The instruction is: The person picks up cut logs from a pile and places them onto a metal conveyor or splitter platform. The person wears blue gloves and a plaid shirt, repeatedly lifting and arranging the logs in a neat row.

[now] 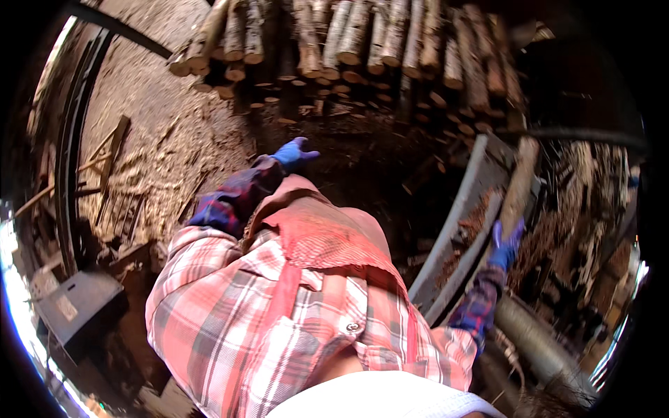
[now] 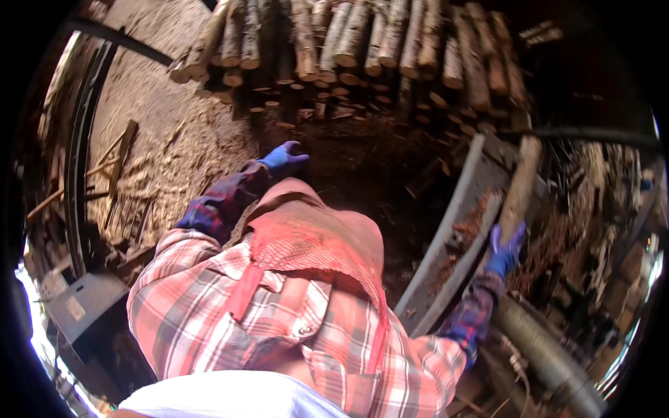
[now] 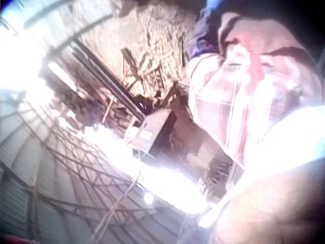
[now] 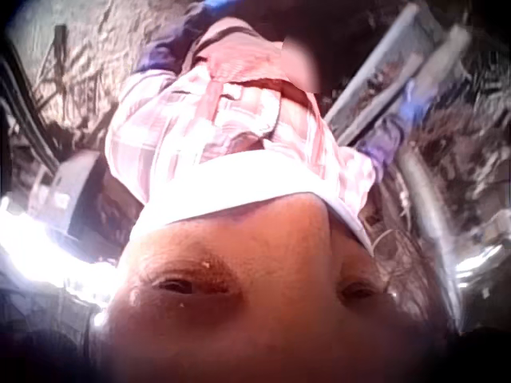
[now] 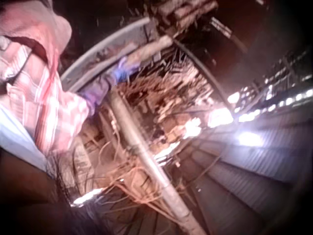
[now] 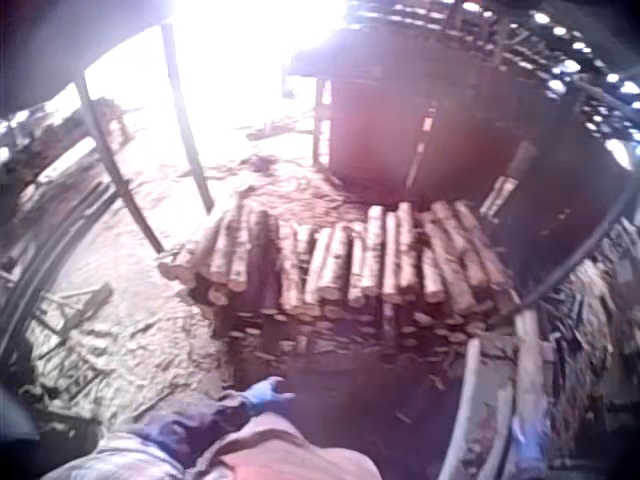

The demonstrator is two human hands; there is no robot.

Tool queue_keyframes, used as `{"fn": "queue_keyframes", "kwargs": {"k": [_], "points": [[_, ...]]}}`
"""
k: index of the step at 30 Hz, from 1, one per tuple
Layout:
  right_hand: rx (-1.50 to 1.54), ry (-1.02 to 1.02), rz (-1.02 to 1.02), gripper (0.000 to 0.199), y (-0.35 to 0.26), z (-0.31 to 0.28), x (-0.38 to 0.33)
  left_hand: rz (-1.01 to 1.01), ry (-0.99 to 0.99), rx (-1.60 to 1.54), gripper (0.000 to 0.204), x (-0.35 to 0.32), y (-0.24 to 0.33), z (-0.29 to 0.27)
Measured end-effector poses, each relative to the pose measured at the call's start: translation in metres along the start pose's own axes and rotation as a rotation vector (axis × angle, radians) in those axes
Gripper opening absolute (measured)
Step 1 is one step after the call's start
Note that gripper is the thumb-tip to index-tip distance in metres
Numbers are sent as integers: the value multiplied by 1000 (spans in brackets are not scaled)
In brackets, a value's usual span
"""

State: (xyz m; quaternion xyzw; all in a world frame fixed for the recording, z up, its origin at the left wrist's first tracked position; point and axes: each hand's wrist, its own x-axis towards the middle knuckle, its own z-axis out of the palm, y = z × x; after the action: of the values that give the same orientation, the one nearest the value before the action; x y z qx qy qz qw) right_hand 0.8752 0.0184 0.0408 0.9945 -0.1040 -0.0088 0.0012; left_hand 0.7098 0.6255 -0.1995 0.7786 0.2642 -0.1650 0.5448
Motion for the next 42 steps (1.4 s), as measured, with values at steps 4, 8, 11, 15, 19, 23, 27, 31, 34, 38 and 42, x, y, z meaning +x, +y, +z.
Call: {"fn": "queue_keyframes", "kwargs": {"k": [4,8,11,15,19,23,27,31,34,38,42], "points": [[-14,-16,66,79,26,-6,-4,-54,-222,-283,68,94,-10,-27],[272,384,90,66,-85,-44,-66,-22,11,-225,50,203,6,-75],[639,408,27,58,-188,-19,-73,-219,368,-73,73,306,-21,-102],[426,52,-41,60,-288,14,-128,-407,370,95,116,355,71,-114],[806,-204,199,62,-315,74,-180,-604,412,207,133,393,72,-93],[1052,-307,425,59,-346,83,-199,83,129,686,60,353,90,-129],[1282,-348,439,59,-371,99,-191,440,-83,-702,48,307,96,-164],[1765,-428,136,59,-415,109,-139,233,-494,-915,54,170,125,-133],[1883,-571,159,73,-449,69,-102,126,-747,-665,57,52,217,-97],[2114,10,244,60,-441,59,-103,391,-890,-351,65,25,246,-44],[2040,302,248,67,-318,-31,-145,733,-1129,-339,89,-45,309,51]]}}
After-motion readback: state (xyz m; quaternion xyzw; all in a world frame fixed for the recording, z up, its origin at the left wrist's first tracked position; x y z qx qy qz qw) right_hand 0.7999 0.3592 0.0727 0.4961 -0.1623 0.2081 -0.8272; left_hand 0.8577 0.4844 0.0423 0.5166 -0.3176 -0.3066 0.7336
